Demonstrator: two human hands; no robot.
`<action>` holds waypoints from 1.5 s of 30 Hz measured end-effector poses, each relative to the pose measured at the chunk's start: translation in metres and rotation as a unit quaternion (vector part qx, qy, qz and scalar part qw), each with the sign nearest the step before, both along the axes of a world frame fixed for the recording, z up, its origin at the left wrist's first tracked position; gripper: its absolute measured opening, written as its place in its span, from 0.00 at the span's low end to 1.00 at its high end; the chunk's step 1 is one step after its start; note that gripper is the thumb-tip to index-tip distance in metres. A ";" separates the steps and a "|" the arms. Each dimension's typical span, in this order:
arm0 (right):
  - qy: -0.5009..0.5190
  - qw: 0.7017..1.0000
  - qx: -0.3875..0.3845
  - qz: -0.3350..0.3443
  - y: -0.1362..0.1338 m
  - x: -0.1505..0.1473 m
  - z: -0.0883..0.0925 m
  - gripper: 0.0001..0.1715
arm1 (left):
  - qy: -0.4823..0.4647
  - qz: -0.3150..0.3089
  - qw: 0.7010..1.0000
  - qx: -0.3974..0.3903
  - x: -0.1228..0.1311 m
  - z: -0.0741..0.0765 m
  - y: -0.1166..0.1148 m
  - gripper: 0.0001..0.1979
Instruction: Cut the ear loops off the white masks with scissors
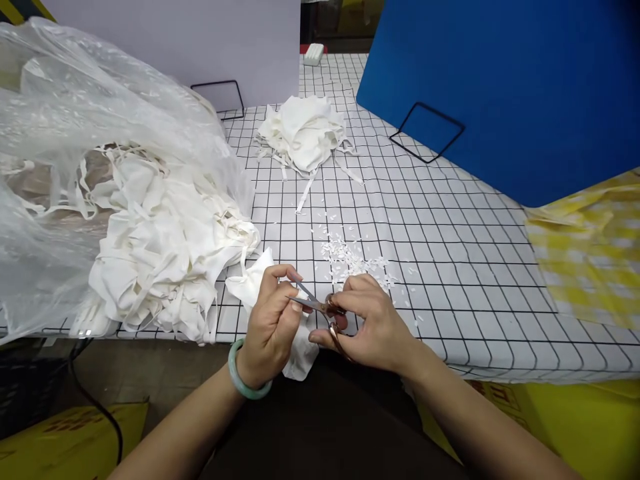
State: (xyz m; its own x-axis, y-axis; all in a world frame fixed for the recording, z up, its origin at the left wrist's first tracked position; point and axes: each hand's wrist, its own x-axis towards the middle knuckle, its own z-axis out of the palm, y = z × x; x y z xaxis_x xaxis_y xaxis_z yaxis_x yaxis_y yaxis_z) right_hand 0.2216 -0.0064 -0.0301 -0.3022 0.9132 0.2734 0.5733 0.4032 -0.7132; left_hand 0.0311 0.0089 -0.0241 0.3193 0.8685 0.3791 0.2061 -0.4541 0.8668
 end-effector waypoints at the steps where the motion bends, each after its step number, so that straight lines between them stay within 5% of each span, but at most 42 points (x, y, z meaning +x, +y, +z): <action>1: -0.001 1.000 -0.002 -0.003 -0.001 0.000 0.001 0.23 | -0.005 -0.002 1.000 0.005 0.000 -0.001 0.000 0.15; 16: -0.014 1.000 0.002 -0.012 -0.006 0.004 -0.003 0.28 | -0.029 -0.036 0.999 -0.001 0.006 -0.008 -0.002 0.13; 23: -0.039 0.993 0.020 -0.109 -0.021 0.028 -0.015 0.33 | -0.017 -0.110 0.994 -0.006 0.036 -0.014 0.015 0.13; 30: 0.034 0.965 -0.158 -0.205 -0.032 0.050 -0.033 0.35 | 0.011 -0.160 0.986 -0.045 0.060 -0.032 0.022 0.15; 33: 0.101 0.948 -0.223 -0.202 -0.029 0.057 -0.032 0.27 | 0.029 -0.167 0.983 -0.074 0.050 -0.020 0.037 0.17; 40: 0.218 0.948 -0.188 -0.134 -0.005 0.033 -0.029 0.24 | 0.054 -0.140 0.985 -0.082 -0.011 0.037 0.112 0.15; 45: 0.257 0.939 -0.214 -0.080 0.006 -0.006 -0.036 0.23 | 0.188 -0.081 0.975 -0.088 -0.065 0.012 0.105 0.09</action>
